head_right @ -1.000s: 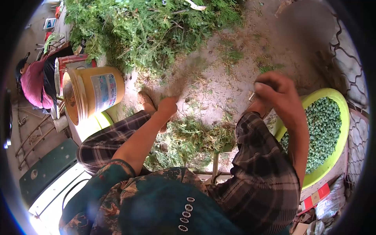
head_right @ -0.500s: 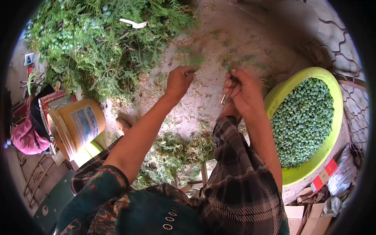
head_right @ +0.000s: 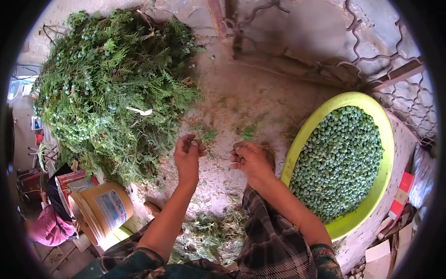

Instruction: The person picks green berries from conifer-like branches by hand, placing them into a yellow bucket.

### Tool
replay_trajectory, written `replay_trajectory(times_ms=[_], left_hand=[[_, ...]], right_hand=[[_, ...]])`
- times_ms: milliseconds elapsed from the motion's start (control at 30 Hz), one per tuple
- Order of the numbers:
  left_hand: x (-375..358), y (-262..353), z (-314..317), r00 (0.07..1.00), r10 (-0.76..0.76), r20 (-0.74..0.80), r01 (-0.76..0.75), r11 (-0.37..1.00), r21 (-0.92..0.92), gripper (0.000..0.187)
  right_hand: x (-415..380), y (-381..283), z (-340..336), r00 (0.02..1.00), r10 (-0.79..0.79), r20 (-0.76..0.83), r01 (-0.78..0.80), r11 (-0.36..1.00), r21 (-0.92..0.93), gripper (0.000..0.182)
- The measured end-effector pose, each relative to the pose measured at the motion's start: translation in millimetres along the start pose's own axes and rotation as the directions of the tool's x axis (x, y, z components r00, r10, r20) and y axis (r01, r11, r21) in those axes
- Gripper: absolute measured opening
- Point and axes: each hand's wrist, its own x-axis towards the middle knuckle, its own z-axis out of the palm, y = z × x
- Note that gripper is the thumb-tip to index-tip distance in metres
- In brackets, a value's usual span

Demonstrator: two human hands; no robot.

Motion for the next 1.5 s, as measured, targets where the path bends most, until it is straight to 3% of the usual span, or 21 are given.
replay_trajectory(times_ms=[67,100,133,167,200,267,300,367,433,500,600,800,967,1033,1067,1100,1133,1367,1400,1433,1500], left_hand=[[-23,52,21,0.973,0.063,0.220,-0.065,0.998,0.001,0.025],[-34,72,29,0.973,0.063,0.221,-0.065,0.998,0.006,0.025],[-43,90,36,0.849,0.111,0.516,-0.115,0.993,-0.025,0.027],[-47,97,39,0.637,0.153,0.755,-0.151,0.986,-0.072,0.029],[-38,100,40,0.638,0.152,0.755,-0.152,0.986,-0.069,0.029],[4,103,48,0.798,-0.074,0.598,-0.189,0.911,0.366,0.031],[26,88,50,0.845,0.059,0.531,-0.251,0.921,0.297,0.030],[90,43,48,0.810,0.320,0.492,-0.552,0.700,0.453,0.030],[128,42,56,0.870,0.256,0.421,-0.485,0.595,0.641,0.030],[177,22,63,0.744,0.486,0.458,-0.643,0.335,0.689,0.029],[228,15,80,0.851,0.435,0.294,-0.427,0.247,0.870,0.028],[297,-3,77,0.884,0.400,0.242,-0.289,0.061,0.955,0.026],[289,-2,70,0.854,0.417,0.312,-0.378,0.084,0.922,0.022],[284,-2,63,0.715,0.617,0.330,-0.585,0.268,0.766,0.024],[282,-2,63,0.713,0.617,0.333,-0.588,0.267,0.764,0.024],[270,9,69,0.897,0.413,0.160,-0.440,0.790,0.428,0.022],[263,13,74,0.986,0.097,0.136,-0.089,0.994,-0.068,0.021],[283,5,108,0.968,-0.018,0.249,0.015,1.000,0.012,0.023],[289,-1,115,0.935,0.289,0.207,-0.343,0.886,0.312,0.023],[295,-8,121,0.787,0.559,0.262,-0.593,0.567,0.571,0.023],[302,-20,126,0.709,0.651,0.272,-0.655,0.464,0.597,0.024]], right_hand=[[-7,-4,6,1.000,0.011,0.010,-0.011,1.000,-0.006,0.010],[-16,-9,12,1.000,-0.002,0.025,0.001,1.000,0.030,0.010],[-21,-11,15,0.999,-0.015,0.040,0.012,0.998,0.066,0.010],[-18,-10,15,0.999,-0.013,0.043,0.010,0.998,0.067,0.010],[-12,-6,12,0.996,-0.042,0.082,0.039,0.998,0.047,0.011],[-8,-4,7,0.991,-0.071,0.116,0.068,0.997,0.035,0.012],[-7,-4,3,0.995,-0.021,0.102,0.020,1.000,0.015,0.013],[-6,-3,1,0.995,0.034,0.089,-0.034,0.999,-0.001,0.014],[-12,-8,5,0.996,0.029,0.079,-0.023,0.997,-0.073,0.009],[-17,-16,10,0.996,0.012,0.087,-0.002,0.993,-0.116,0.009],[-25,-28,14,0.995,-0.030,0.100,0.050,0.978,-0.204,0.009],[-25,-30,10,0.996,0.043,0.074,-0.021,0.958,-0.284,0.012],[-22,-29,12,0.992,0.101,0.076,-0.076,0.957,-0.279,0.013],[-19,-29,12,0.992,0.103,0.069,-0.082,0.962,-0.262,0.013],[-18,-30,13,0.993,0.100,0.068,-0.080,0.963,-0.259,0.013],[-18,-32,14,0.992,0.117,0.051,-0.101,0.964,-0.247,0.013],[-19,-32,14,0.990,0.135,0.031,-0.124,0.964,-0.235,0.012],[-15,-29,11,0.991,0.132,0.014,-0.125,0.960,-0.252,0.013],[-15,-27,10,0.993,0.119,0.020,-0.110,0.959,-0.261,0.012],[-15,-26,10,0.994,0.105,0.027,-0.094,0.958,-0.270,0.011],[-16,-27,10,0.994,0.107,0.019,-0.098,0.959,-0.267,0.011]])
